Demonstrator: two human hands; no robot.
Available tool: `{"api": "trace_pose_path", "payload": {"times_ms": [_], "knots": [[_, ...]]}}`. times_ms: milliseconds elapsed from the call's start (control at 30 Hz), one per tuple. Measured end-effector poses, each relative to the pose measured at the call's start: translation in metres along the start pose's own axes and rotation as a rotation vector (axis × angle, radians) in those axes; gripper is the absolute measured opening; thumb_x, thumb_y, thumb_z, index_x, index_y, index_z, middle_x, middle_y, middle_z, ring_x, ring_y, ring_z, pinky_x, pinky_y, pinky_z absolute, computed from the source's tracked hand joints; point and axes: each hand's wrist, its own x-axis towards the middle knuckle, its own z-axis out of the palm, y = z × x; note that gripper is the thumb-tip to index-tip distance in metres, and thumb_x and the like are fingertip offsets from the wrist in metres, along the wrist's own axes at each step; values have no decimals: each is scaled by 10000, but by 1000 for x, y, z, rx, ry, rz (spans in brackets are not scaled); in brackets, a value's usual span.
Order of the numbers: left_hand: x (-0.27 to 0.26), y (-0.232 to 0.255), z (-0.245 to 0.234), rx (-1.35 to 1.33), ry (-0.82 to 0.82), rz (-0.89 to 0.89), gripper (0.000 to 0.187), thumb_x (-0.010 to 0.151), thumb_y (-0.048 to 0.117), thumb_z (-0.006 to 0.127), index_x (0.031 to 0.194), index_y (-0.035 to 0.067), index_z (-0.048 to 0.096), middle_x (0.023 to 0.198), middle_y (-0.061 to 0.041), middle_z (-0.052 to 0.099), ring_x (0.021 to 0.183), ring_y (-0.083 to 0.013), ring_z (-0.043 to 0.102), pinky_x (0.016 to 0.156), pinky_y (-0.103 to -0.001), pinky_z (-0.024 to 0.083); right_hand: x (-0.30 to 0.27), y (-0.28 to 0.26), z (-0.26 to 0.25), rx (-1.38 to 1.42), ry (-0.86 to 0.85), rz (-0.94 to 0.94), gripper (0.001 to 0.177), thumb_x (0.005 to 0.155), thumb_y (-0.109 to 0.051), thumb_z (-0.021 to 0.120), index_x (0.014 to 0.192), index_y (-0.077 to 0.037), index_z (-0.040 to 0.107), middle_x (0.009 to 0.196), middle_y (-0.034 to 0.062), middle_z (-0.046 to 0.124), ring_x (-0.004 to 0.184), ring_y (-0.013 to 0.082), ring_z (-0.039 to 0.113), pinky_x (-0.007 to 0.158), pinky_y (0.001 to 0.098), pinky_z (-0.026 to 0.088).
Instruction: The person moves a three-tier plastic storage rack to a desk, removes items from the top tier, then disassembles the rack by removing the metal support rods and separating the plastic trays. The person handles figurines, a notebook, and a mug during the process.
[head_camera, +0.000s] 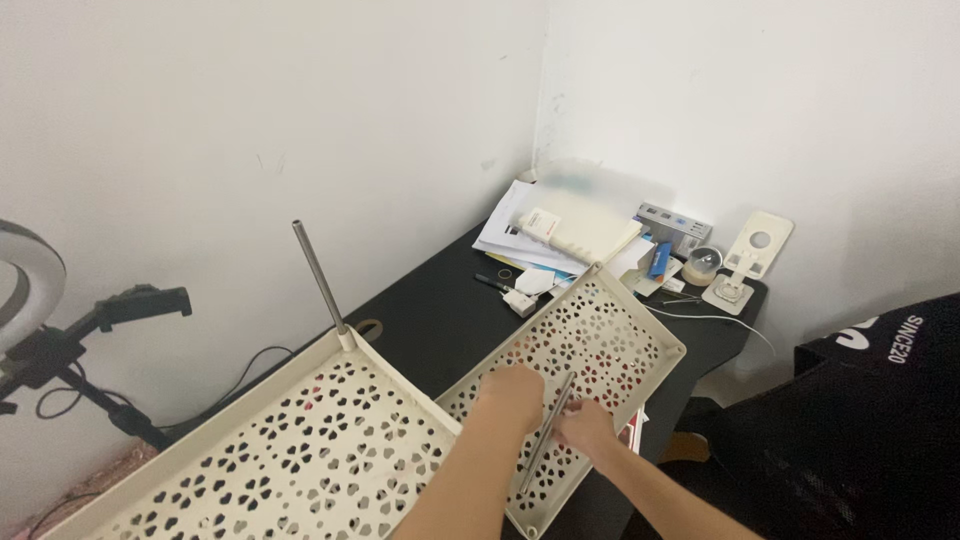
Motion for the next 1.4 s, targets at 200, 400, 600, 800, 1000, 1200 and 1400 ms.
{"api": "trace_pose_path", "payload": {"times_ms": [200, 400, 600, 800, 1000, 1200, 1400], "knots": [[-7, -5, 1, -70, -71, -48, 232, 850, 55, 678, 1068, 22, 751, 1120, -183, 739, 1041, -326, 731, 875, -440, 603, -13, -10, -13, -336, 80, -56, 642, 837, -200, 710, 1450, -98, 550, 1058, 67, 778, 903, 137, 739, 882, 300, 588], [-19, 0, -21, -202, 77, -27, 246, 860, 86, 645, 1076, 44, 755, 1158, -199, 700, 1081, -362, 697, 917, -471, 572, -45, -41, -27, -421, 37, -329, 544, 846, -226, 789, 1354, -106, 637, 1164, 47, 757, 932, 116, 702, 871, 284, 565], [-51, -17, -81, -453, 328, 37, 232, 877, 208, 630, 1028, 107, 774, 1043, -161, 729, 1011, -349, 700, 901, -450, 555, -106, -142, -47, -506, -45, -518, 417, 925, -256, 665, 1331, -161, 644, 1055, 49, 783, 869, 125, 759, 741, 279, 653], [-110, -75, -117, -489, 650, 31, 220, 888, 116, 560, 947, 77, 768, 978, -147, 762, 954, -334, 716, 842, -449, 573, -170, -217, -12, -332, -154, -693, 342, 941, -221, 623, 1248, -100, 711, 965, 69, 801, 822, 167, 753, 692, 332, 624], [-167, -155, -111, -503, 713, -148, 191, 853, 108, 596, 921, 69, 770, 973, -162, 746, 934, -364, 696, 832, -466, 561, -199, -254, 76, -519, -266, -798, 389, 926, -300, 647, 1262, -108, 690, 983, 60, 808, 897, 194, 749, 765, 369, 608], [-184, -227, -104, -281, 679, -311, 294, 840, 187, 701, 1075, 14, 670, 1119, -237, 642, 1140, -424, 581, 918, -492, 520, -179, -265, 154, -684, -57, -950, 733, 882, -408, 724, 1436, -8, 459, 1216, 200, 689, 1081, 306, 699, 911, 392, 575], [-163, -250, -68, -274, 632, -362, 412, 878, 219, 704, 1201, 0, 574, 1209, -205, 604, 1224, -390, 558, 998, -506, 477, -156, -266, 208, -490, -17, -845, 563, 1005, -425, 536, 1395, -18, 546, 1170, 198, 734, 1054, 292, 728, 937, 383, 539]]}}
